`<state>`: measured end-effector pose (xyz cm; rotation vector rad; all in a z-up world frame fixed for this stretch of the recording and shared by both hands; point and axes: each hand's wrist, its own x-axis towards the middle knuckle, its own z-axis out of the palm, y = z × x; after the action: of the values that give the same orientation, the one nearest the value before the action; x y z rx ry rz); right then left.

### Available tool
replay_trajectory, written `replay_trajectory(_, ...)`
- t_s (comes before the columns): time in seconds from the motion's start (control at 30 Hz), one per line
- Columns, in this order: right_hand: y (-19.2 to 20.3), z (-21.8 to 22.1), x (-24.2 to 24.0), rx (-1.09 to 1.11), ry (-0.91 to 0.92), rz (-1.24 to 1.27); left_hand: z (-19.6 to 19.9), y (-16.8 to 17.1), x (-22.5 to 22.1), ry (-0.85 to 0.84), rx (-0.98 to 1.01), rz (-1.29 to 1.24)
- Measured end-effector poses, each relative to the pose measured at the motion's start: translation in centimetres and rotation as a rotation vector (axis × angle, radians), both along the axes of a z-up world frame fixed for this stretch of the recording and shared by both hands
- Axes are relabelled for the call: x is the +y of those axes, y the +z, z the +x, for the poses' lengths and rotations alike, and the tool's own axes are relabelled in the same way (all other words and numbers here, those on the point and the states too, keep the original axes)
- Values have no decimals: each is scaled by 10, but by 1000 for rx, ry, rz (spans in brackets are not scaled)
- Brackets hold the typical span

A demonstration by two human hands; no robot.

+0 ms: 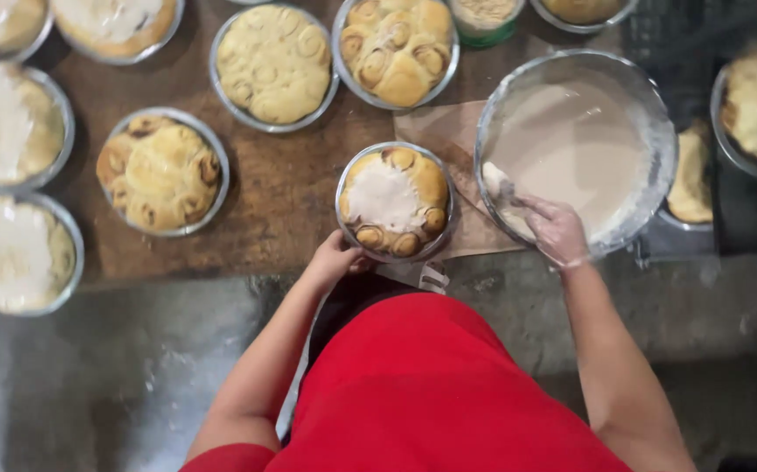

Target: The person spreads frosting onto pastries with a gloved hand and sprinkles nuts over them from a container before setting them back on the table.

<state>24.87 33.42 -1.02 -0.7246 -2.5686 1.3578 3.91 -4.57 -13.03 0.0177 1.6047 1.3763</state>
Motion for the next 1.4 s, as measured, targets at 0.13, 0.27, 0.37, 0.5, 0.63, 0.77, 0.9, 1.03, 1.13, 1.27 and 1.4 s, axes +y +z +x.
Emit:
replay_trajectory(0.13,44,-17,-28,209,131,27,27,48,27,114,-17,67)
replay_trajectory(0.27,82,-46,-81,126,323,771,52,96,56,230,-135,227)
replay_trajectory(0.37,102,-40,-96,173,408,927,57,112,68,275,-94,269)
replay_trajectory(0.5,98,-47,-69,91,358,884,62,115,75,246,-70,274)
replay_trajectory(0.63,89,-67,-79,188,373,914,64,115,84,225,-46,276)
replay_trajectory(0.77,102,-56,-95,264,460,845,61,112,82,234,-101,323)
replay_trajectory(0.9,111,-58,-75,157,404,637,58,118,80,257,-141,335)
replay_trajectory(1.03,106,-60,-79,-56,365,951,52,125,76,276,-129,351)
replay_trajectory(1.13,109,-45,-110,191,354,975,49,127,77,305,-154,376)
replay_trajectory(1.27,117,-43,-114,172,347,707,42,132,70,282,-170,354)
replay_trajectory(1.4,112,-72,-81,36,329,760,34,134,66,241,-163,297)
